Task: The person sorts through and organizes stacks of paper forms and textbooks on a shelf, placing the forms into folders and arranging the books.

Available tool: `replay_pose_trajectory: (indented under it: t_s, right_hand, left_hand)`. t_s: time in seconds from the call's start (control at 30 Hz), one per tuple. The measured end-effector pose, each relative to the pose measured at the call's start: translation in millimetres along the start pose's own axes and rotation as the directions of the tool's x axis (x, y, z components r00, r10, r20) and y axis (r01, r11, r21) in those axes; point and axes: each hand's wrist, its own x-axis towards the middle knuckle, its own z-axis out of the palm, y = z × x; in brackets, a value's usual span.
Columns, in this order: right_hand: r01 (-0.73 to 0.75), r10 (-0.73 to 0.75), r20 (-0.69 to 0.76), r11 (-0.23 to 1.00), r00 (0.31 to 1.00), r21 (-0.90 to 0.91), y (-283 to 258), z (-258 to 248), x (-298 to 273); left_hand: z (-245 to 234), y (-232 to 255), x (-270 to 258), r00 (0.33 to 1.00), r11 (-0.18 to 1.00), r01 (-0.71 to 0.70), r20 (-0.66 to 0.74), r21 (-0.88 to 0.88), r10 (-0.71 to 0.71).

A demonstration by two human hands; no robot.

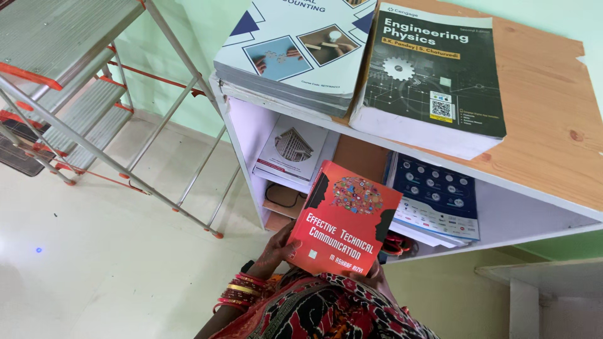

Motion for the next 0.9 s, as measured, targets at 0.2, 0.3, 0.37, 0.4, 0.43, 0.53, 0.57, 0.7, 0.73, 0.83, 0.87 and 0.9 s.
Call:
replay_pose_trajectory:
  t_s: [0.2, 0.3, 0.37, 0.4, 0.43, 0.53, 0.57, 0.7, 0.73, 0.83, 0.87, 0.9]
  right_hand:
    - [-0.042, 0.044, -0.077, 0.998, 0.996, 0.036, -18, 27, 39]
    - [0.022, -0.022, -0.001, 0.999, 1.0, -0.033, -45, 53, 76]
    - [-0.01, 0.01, -0.007, 1.0, 1.0, -0.008, -64, 70, 105]
    - [-0.108, 0.111, -0.053, 0.992, 0.992, 0.059, -69, 77, 118]
    - [-0.104, 0.107, -0.057, 0.993, 0.993, 0.06, -72, 81, 134]
    - [-0.18, 0.191, -0.154, 0.98, 0.97, 0.083, -65, 81, 182]
    - [-0.101, 0.113, -0.128, 0.99, 0.985, 0.098, -61, 77, 198]
    - [-0.1, 0.109, -0.102, 0.991, 0.989, 0.088, -53, 61, 253]
    - [-0.098, 0.107, -0.105, 0.991, 0.989, 0.088, -51, 60, 262]
    - [-0.135, 0.154, -0.139, 0.981, 0.978, 0.137, -47, 60, 282]
    - [-0.182, 0.205, -0.198, 0.975, 0.959, 0.127, -44, 60, 285]
    - [-0.23, 0.254, -0.256, 0.966, 0.933, 0.12, -41, 59, 290]
  left_hand:
    - [-41, 1, 19, 0.988, 0.992, 0.13, -0.087, 0.0, -0.129]
    - [-64, 12, 35, 0.982, 0.99, 0.138, -0.127, -0.027, -0.141]
    - [-83, 17, 53, 0.975, 0.987, 0.156, -0.156, -0.031, -0.159]
    - [-92, 16, 63, 0.982, 0.992, 0.093, -0.159, -0.089, -0.106]
    - [-103, 13, 74, 0.985, 0.989, 0.029, -0.166, -0.146, -0.053]
    - [-137, 1, 108, 0.996, 0.933, -0.066, -0.079, -0.353, 0.04]
    - [-146, -4, 118, 0.996, 0.933, -0.064, -0.075, -0.354, 0.039]
    - [-168, -13, 164, 0.958, 0.94, 0.013, -0.265, -0.34, -0.109]
    - [-171, -16, 173, 0.953, 0.928, 0.007, -0.278, -0.372, -0.119]
    - [-180, -23, 186, 0.96, 0.905, -0.032, -0.265, -0.424, -0.09]
    - [-182, -25, 190, 0.962, 0.905, -0.028, -0.258, -0.423, -0.091]
    - [-184, -27, 193, 0.963, 0.912, -0.052, -0.263, -0.408, -0.063]
